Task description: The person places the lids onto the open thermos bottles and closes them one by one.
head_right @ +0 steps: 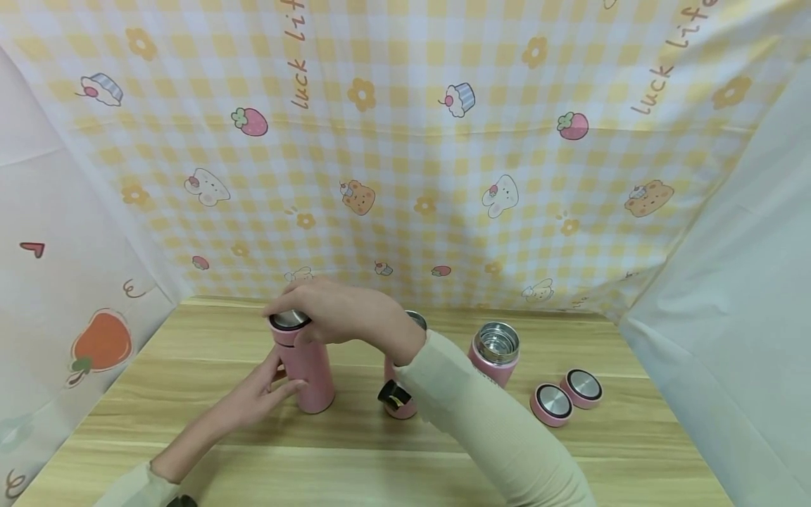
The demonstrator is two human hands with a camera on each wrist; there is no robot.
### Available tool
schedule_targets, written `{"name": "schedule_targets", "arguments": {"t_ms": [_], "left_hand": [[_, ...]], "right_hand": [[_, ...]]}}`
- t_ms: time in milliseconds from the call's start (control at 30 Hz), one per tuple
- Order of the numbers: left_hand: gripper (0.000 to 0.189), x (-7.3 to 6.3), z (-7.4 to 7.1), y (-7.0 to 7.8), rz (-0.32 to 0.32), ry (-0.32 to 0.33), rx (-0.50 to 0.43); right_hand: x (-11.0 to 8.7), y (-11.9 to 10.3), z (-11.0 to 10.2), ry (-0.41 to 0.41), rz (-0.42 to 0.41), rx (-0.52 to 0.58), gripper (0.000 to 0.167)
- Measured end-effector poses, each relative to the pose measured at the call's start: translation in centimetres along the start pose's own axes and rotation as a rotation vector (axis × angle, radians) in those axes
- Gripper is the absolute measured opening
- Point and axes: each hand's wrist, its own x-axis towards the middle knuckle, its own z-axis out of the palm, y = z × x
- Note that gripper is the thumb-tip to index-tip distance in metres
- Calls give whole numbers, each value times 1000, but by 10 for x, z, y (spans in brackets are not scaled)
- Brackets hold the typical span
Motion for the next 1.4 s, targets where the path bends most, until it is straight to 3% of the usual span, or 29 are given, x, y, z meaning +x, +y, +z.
{"name": "schedule_targets", "arguments": {"t_ms": [667,1000,1400], "left_hand": [[79,1,-1,3,26,-8,19],[83,-2,-1,2,-1,-4,21],[89,-1,0,3,-18,-13,-1]], "right_hand": [[6,-15,3,53,151,-138,50],[7,-21,8,93,202,-217,43],[7,-27,10,126,269,-279,45]]}}
